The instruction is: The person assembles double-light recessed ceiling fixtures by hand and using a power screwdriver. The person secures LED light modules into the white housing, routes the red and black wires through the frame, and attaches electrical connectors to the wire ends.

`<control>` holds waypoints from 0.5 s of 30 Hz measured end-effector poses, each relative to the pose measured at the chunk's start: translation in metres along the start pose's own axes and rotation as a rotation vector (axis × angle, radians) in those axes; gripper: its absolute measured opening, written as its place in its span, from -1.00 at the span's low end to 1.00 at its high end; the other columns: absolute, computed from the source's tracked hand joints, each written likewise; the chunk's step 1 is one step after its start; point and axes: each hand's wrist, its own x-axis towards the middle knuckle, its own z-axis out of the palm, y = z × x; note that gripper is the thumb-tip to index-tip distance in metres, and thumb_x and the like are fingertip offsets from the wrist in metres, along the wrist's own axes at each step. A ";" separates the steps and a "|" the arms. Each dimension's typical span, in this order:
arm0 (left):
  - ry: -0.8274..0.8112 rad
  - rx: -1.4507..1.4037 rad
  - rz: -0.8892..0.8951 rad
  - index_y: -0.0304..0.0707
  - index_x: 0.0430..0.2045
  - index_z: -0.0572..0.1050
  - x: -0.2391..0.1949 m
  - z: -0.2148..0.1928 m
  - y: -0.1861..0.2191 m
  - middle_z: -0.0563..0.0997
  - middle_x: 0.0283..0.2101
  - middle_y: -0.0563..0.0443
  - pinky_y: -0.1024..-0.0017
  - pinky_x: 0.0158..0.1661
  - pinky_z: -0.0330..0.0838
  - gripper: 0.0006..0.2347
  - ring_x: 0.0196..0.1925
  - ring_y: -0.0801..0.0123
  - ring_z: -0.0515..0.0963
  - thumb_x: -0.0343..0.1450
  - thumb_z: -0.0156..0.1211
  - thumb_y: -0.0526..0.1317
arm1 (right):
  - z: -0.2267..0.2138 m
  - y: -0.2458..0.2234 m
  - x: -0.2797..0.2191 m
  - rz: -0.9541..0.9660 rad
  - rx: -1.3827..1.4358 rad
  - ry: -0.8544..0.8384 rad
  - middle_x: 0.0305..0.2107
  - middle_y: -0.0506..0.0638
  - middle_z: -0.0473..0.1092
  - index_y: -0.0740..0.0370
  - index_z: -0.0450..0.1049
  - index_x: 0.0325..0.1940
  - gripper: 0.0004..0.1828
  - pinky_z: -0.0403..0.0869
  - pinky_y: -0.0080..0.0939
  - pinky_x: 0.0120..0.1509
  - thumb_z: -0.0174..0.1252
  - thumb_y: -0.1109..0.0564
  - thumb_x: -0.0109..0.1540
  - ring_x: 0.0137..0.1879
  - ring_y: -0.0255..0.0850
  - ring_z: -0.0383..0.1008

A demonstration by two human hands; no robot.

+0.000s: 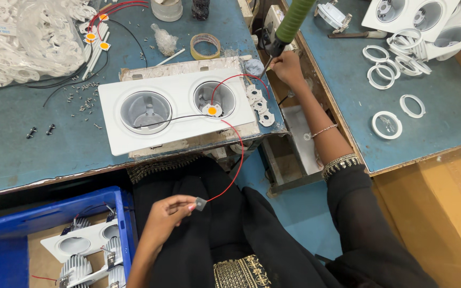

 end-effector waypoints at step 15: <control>-0.251 0.349 0.214 -0.31 -0.31 0.67 0.074 0.104 0.047 0.73 -0.45 0.04 0.63 -0.50 0.44 -0.88 -0.47 0.61 0.67 0.36 0.24 -0.35 | 0.022 -0.003 0.000 0.284 0.245 0.000 -0.59 0.15 0.50 0.43 0.56 -0.47 -0.88 0.49 -0.15 -0.40 0.13 0.33 0.12 -0.48 -0.13 0.53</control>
